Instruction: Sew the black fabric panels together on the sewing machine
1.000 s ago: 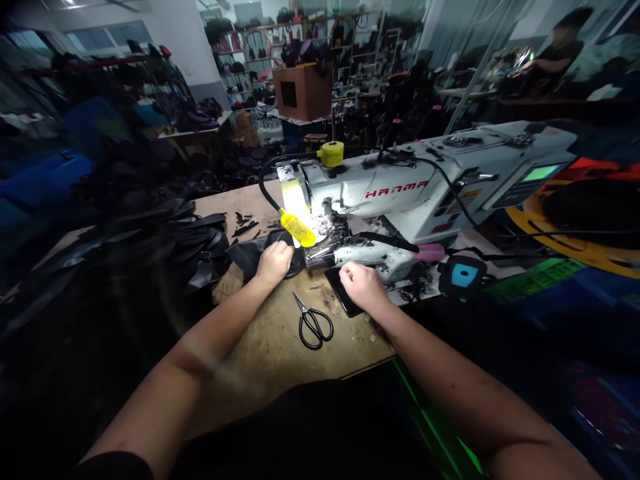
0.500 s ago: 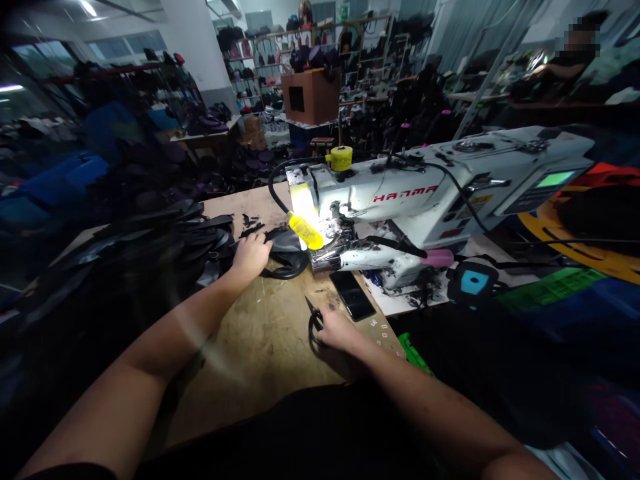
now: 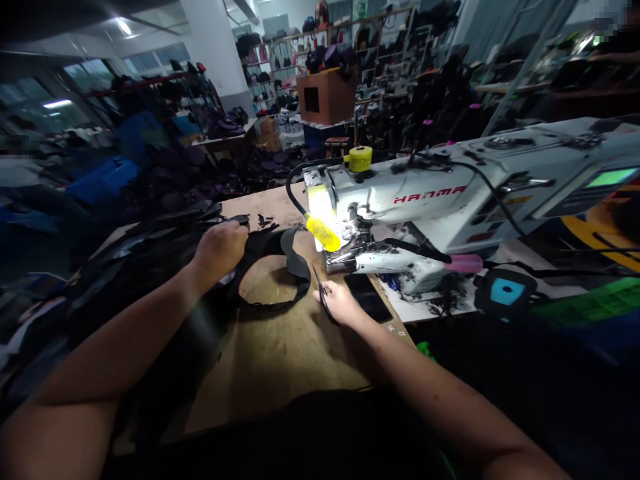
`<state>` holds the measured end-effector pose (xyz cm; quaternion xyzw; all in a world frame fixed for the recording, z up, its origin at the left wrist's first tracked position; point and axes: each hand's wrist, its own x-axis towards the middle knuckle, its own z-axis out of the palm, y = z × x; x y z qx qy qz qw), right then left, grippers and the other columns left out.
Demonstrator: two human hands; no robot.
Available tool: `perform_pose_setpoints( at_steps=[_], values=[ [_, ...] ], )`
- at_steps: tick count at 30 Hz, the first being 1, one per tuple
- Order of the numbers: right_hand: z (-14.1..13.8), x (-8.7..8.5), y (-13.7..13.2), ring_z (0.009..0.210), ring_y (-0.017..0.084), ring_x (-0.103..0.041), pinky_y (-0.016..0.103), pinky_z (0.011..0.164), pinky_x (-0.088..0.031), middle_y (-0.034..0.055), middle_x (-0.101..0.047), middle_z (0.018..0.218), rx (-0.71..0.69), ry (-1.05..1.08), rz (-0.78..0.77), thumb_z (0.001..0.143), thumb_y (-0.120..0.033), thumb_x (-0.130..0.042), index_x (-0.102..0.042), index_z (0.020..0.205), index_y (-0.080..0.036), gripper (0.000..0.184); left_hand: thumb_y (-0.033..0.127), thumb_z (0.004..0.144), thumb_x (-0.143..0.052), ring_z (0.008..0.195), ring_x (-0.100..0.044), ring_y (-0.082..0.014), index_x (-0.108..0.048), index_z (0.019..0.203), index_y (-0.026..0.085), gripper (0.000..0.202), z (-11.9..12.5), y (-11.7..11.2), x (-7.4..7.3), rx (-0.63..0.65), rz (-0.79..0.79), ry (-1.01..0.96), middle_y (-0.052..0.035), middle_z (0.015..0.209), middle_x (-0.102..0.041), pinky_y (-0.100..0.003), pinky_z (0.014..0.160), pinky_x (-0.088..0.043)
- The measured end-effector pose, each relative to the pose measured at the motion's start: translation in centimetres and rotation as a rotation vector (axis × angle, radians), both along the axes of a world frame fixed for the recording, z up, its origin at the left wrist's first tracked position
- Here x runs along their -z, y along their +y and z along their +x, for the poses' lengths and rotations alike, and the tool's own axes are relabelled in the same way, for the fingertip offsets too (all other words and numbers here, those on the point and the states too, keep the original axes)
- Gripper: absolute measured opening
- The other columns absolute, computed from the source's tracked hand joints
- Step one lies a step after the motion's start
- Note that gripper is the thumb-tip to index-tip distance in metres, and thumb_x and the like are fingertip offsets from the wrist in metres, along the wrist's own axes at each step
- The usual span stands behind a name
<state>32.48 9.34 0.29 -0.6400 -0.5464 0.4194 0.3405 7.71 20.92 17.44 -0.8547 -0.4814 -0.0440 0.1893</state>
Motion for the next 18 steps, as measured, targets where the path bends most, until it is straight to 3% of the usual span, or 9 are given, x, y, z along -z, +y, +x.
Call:
perform_pose_setpoints(
  at_steps=[2, 4, 8, 10, 13, 15, 18],
  values=[
    [0.6, 1.5, -1.0, 0.089, 0.025, -0.069, 0.036, 0.084, -0.053, 0.0117, -0.072, 0.095, -0.123, -0.357, 0.032, 0.086, -0.030, -0.062, -0.067, 0.106, -0.015, 0.025, 0.023, 0.095, -0.049, 0.090, -0.067, -0.0271, -0.074, 0.096, 0.014, 0.027, -0.9, -0.1, -2.3, -0.069, -0.029, -0.011, -0.0134, 0.095, -0.071, -0.037, 0.082, -0.048],
    [0.6, 2.4, -1.6, 0.099, 0.030, -0.069, 0.041, 0.092, -0.052, 0.0174, -0.071, 0.103, -0.170, -0.591, 0.076, 0.087, -0.028, -0.060, -0.067, 0.108, -0.013, 0.026, 0.030, 0.094, -0.055, 0.090, -0.067, -0.0265, -0.076, 0.095, 0.016, 0.026, -1.6, -0.5, -4.4, -0.116, -0.067, -0.011, -0.0110, 0.093, -0.073, -0.036, 0.083, -0.049],
    [-1.7, 1.8, -0.9, 0.123, 0.034, -0.059, 0.044, 0.104, -0.047, 0.0212, -0.063, 0.129, -0.127, -0.597, 0.417, 0.088, -0.043, -0.066, -0.055, 0.133, -0.013, 0.055, 0.031, 0.091, -0.060, 0.086, -0.066, -0.0236, -0.078, 0.093, 0.019, 0.021, -1.9, -2.5, -7.3, -0.108, -0.141, -0.007, -0.0063, 0.091, -0.074, -0.033, 0.081, -0.049],
    [-3.0, 0.8, 0.5, 0.128, 0.034, -0.055, 0.042, 0.103, -0.046, 0.0215, -0.060, 0.135, -0.080, -0.591, 0.532, 0.090, -0.044, -0.063, -0.054, 0.135, -0.013, 0.056, 0.027, 0.089, -0.062, 0.085, -0.066, -0.0218, -0.078, 0.091, 0.019, 0.018, -2.2, -3.6, -8.4, -0.074, -0.174, -0.017, -0.0045, 0.090, -0.075, -0.033, 0.081, -0.048],
    [-3.9, -0.9, 2.4, 0.103, 0.029, -0.064, 0.035, 0.083, -0.048, 0.0167, -0.070, 0.106, -0.038, -0.686, 0.447, 0.097, -0.033, -0.047, -0.065, 0.102, -0.016, 0.026, 0.025, 0.090, -0.062, 0.083, -0.064, -0.0191, -0.077, 0.089, 0.017, 0.017, -3.9, -4.6, -10.0, -0.050, -0.175, -0.057, -0.0025, 0.087, -0.075, -0.032, 0.085, -0.048],
    [-3.8, -2.0, 2.6, 0.078, 0.022, -0.062, 0.030, 0.070, -0.041, 0.0099, -0.067, 0.081, -0.086, -0.708, 0.418, 0.098, -0.028, -0.041, -0.060, 0.080, -0.019, 0.028, 0.029, 0.093, -0.061, 0.081, -0.063, -0.0180, -0.076, 0.089, 0.016, 0.020, -5.8, -4.6, -10.5, -0.063, -0.136, -0.088, -0.0016, 0.084, -0.074, -0.033, 0.086, -0.048],
    [-2.8, -2.7, 0.9, 0.063, 0.017, -0.053, 0.029, 0.063, -0.034, 0.0045, -0.060, 0.068, -0.131, -0.656, 0.510, 0.096, -0.031, -0.042, -0.051, 0.070, -0.022, 0.029, 0.033, 0.090, -0.065, 0.076, -0.063, -0.0182, -0.075, 0.086, 0.018, 0.018, -8.7, -4.4, -9.0, -0.141, -0.054, -0.146, -0.0003, 0.080, -0.073, -0.030, 0.078, -0.049]
  ],
)
